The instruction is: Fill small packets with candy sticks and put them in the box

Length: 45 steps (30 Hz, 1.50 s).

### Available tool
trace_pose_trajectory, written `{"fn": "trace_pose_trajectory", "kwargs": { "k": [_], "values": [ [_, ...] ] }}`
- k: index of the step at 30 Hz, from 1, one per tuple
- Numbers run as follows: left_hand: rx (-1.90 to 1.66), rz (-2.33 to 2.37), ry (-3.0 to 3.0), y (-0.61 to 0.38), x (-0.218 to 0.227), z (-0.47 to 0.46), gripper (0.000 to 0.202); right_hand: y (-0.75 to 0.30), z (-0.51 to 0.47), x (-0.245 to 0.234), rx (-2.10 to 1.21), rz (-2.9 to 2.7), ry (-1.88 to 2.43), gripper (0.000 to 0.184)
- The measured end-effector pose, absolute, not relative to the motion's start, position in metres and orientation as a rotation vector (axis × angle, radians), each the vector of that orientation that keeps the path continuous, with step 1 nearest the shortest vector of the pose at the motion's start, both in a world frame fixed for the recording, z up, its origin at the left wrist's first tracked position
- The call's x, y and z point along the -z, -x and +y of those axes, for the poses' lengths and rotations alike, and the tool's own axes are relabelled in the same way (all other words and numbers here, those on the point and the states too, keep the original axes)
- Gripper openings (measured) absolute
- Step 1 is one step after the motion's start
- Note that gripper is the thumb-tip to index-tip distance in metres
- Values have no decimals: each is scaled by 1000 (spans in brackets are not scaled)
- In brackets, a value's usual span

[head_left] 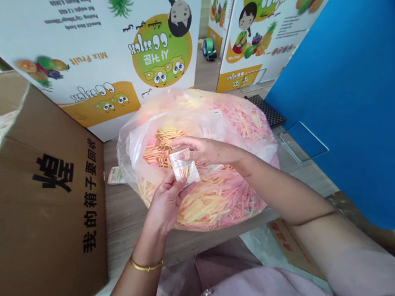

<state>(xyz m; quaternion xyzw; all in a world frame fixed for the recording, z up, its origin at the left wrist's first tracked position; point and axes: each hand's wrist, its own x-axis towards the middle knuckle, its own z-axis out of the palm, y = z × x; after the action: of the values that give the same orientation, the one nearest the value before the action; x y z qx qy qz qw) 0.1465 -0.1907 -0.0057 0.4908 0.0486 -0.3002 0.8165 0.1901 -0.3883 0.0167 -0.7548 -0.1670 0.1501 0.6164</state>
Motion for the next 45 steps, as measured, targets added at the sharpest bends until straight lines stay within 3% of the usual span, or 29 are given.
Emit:
{"fn": "trace_pose_trajectory", "kwargs": {
  "k": [3,7,12,16,18,22,27,32,36,39,42,45],
  "values": [
    [653,139,-1031,-145,3,-192,32,-189,-390,-12,-378,-328,1708,34],
    [588,154,-1099,-142,1,-191,38,-184,-394,-13,-276,-240,1599,45],
    [534,64,-1186,-143,3,-195,45,-181,-394,-1,-285,-331,1781,30],
    [495,65,-1219,-143,6,-197,47,-173,-385,7,-185,-282,1720,37],
    [497,66,-1265,-143,5,-195,47,-161,-382,-2,-148,-291,1813,31],
    [496,68,-1335,-142,6,-189,55,-138,-400,-46,275,-312,2043,24],
    [485,86,-1363,-142,12,-188,53,-170,-480,-76,746,149,1976,33],
    [505,99,-1375,-139,17,-192,50,-229,-524,-26,496,301,2143,19],
    [515,97,-1385,-139,16,-192,50,-238,-512,-1,272,242,2202,20],
    [520,104,-1390,-139,15,-191,50,-216,-494,-16,549,321,2166,14],
    [503,64,-1423,-137,14,-191,47,-178,-468,-39,900,321,2158,26],
    [364,-167,-1653,-134,14,-192,39,-145,-437,-37,587,116,2471,28]
  ]
}}
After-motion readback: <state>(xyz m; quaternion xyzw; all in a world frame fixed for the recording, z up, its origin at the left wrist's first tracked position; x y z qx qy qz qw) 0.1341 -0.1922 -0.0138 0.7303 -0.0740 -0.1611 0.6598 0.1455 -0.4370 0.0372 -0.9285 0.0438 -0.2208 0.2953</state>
